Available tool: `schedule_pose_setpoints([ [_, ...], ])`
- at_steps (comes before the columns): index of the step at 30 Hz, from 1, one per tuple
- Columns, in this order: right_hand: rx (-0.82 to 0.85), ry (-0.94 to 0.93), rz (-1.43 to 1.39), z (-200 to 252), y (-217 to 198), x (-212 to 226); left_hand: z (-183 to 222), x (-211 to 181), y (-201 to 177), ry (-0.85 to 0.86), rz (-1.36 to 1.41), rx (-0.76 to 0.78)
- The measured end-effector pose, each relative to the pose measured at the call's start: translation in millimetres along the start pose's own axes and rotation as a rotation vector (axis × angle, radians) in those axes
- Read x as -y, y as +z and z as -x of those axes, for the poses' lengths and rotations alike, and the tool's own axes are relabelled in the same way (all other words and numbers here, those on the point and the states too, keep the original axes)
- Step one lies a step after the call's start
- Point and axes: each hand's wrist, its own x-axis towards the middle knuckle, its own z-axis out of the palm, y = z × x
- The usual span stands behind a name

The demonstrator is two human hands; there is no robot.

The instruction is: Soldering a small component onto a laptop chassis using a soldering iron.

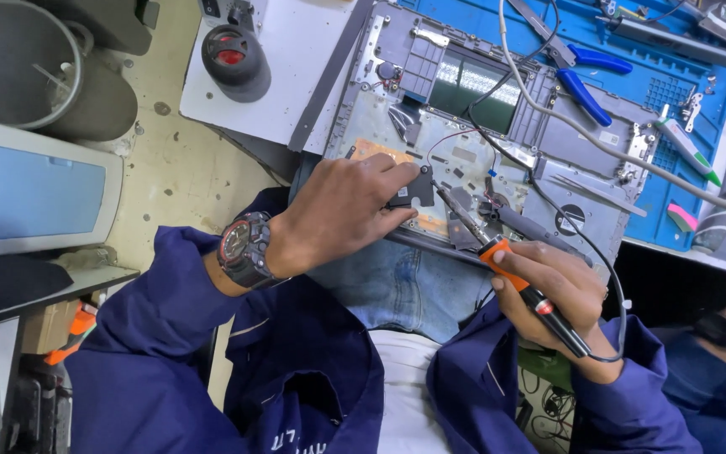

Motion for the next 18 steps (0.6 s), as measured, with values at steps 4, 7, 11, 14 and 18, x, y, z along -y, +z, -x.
schedule_pose_setpoints([
  [4,-0.022,0.006,0.022,0.2,-2.6,1.6,0.8,0.2,2.0,-0.001,0.01,-0.002],
  [7,0.011,0.024,0.018,-0.1,-0.9,1.0,-0.6,0.6,1.0,0.006,-0.015,0.012],
  [11,-0.001,0.005,-0.024,-4.3,-1.5,0.3,0.5,1.0,1.4,0.0,-0.003,0.001],
  [14,-0.006,0.005,-0.021,-5.1,0.3,3.0,0.3,-0.1,-0.7,0.007,-0.007,0.004],
  [18,-0.007,0.009,-0.008,0.9,-1.9,-0.7,-0.4,0.1,-0.7,0.0,-0.006,0.003],
])
